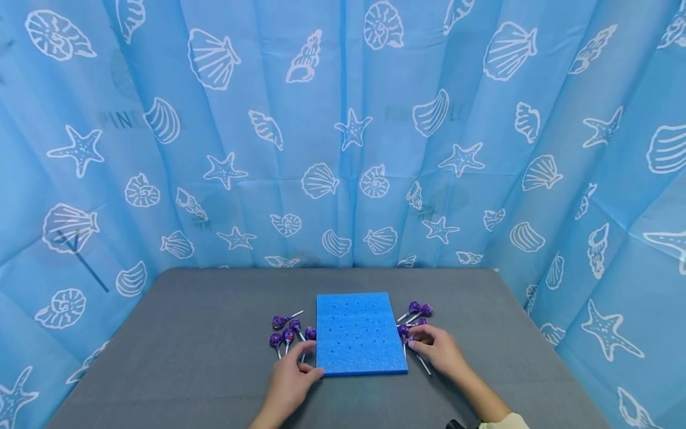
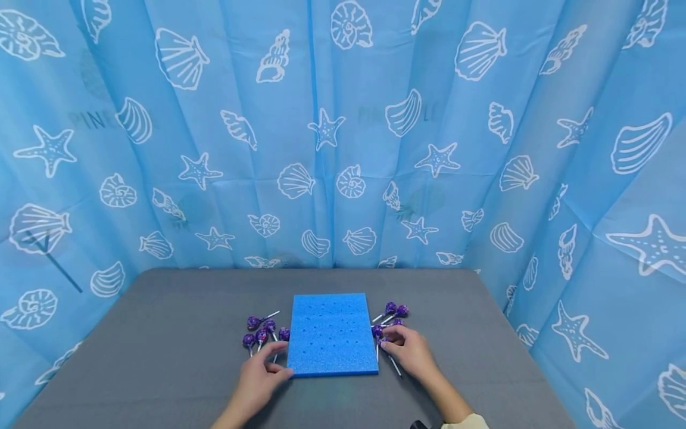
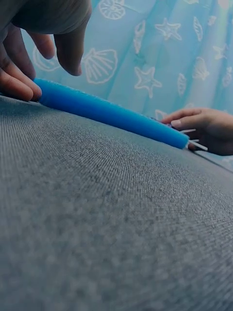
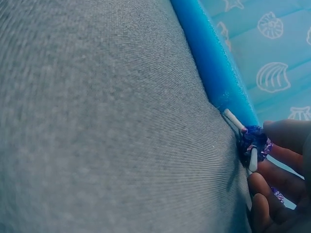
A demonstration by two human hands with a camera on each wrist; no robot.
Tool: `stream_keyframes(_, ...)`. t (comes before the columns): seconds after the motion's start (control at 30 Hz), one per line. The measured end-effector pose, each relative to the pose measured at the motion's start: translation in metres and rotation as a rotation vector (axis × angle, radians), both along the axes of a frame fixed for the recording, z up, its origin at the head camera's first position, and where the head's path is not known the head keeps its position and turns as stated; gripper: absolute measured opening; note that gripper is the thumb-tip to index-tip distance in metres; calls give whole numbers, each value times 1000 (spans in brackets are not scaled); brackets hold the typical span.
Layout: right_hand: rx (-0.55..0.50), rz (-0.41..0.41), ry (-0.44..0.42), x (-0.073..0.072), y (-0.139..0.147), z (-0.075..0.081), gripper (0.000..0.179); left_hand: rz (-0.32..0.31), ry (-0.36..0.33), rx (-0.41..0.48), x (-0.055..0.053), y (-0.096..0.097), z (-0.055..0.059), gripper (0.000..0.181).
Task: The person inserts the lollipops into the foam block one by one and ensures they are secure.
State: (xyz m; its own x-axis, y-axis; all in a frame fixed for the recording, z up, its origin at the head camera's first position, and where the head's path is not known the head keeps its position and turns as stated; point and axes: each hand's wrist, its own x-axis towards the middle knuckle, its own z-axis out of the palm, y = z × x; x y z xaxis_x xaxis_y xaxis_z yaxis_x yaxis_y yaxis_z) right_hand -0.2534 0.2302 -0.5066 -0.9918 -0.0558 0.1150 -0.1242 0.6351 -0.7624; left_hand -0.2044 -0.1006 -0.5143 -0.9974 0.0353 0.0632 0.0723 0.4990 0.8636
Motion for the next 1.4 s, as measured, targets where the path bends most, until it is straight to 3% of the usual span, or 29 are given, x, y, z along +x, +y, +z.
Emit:
stream_keyframes(0.27,24,-3,29,0,-1,-1,15,15,-23,-110,-4,5,3,56)
stream_keyframes(0.47,47,-17,28,3,-1,-1,15,-14,-38,-169,-7,6,4,58)
stream_keyframes(0.67,42,-10,5,3,0,-2,14,-28,-31,-143,-9,3,1,56)
stream_keyframes(0.83,19,44,13,1,5,1,13,-27,-30,-123,-11,1,-1,55)
stream_keyframes(1.13,-14,37,72,-7,5,18,15,-6,-68,-71,-12,-2,-2,54)
stream_keyframes(1.4,-34,41,115,-22,-1,34,17,-32,-51,-23,-13,-6,-3,53)
